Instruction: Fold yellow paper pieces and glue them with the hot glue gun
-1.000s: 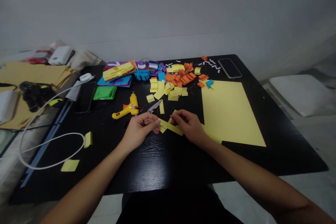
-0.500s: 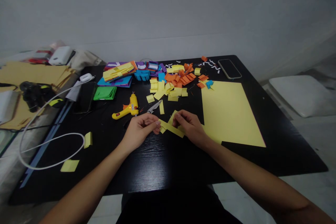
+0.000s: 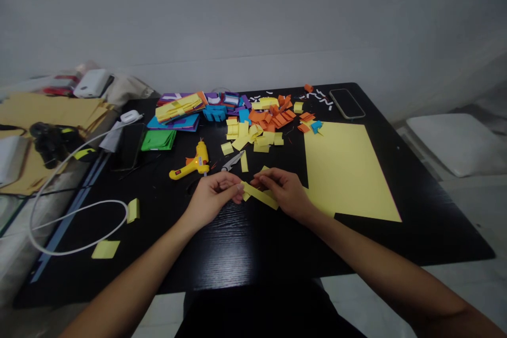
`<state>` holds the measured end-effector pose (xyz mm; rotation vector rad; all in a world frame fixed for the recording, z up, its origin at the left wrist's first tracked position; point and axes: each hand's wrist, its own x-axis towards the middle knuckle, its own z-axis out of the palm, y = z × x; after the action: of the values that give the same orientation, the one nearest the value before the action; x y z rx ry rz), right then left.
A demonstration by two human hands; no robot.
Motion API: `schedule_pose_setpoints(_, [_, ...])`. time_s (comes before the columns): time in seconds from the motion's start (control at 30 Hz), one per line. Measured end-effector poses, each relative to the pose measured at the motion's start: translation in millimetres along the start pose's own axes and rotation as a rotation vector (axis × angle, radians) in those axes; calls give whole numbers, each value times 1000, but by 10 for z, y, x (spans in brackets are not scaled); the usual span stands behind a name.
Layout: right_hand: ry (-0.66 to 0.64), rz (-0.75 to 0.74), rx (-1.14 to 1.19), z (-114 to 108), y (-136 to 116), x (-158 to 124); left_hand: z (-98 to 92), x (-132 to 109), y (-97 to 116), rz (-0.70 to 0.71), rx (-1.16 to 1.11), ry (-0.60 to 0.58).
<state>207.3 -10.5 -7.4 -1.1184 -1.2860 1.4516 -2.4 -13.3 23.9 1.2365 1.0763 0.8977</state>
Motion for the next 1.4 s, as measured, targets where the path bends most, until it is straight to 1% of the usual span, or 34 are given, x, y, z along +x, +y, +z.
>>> schedule_pose_setpoints(0.13, [0, 20, 54, 1, 17, -1, 4, 1, -3, -11, -7, -3])
schedule_pose_setpoints(0.3, [25, 39, 18, -9, -7, 1, 0, 6, -14, -13, 12, -9])
schedule_pose_setpoints(0.4, [47, 42, 44, -8, -23, 6, -1, 8, -21, -17, 5, -11])
schedule_pose_setpoints(0.47, [54, 28, 50, -7, -33, 7, 0, 8, -24, -20, 1, -13])
schedule_pose_setpoints(0.6, [50, -39, -33, -14, -47, 2, 2, 6, -25, -28, -7, -18])
schedule_pose_setpoints(0.7, [33, -48, -54, -22, -32, 6, 2, 6, -25, -28, 3, -19])
schedule_pose_setpoints(0.83, [3, -4, 58, -17, 23, 20, 1, 6, -22, -19, 20, -17])
schedule_pose_setpoints(0.93, [-14, 0, 125, -8, 56, 26, 2, 7, -23, -20, 23, -23])
schedule_pose_setpoints(1.07, [-26, -12, 149, -6, 56, 27, 5, 8, -28, -32, -8, -18])
schedule_pose_setpoints(1.23, [-31, 41, 183, -14, 32, 23, 8, 8, -30, -29, -18, -18])
schedule_pose_setpoints(1.4, [-26, 56, 179, -10, 19, 17, 6, 8, -26, -36, -15, -20])
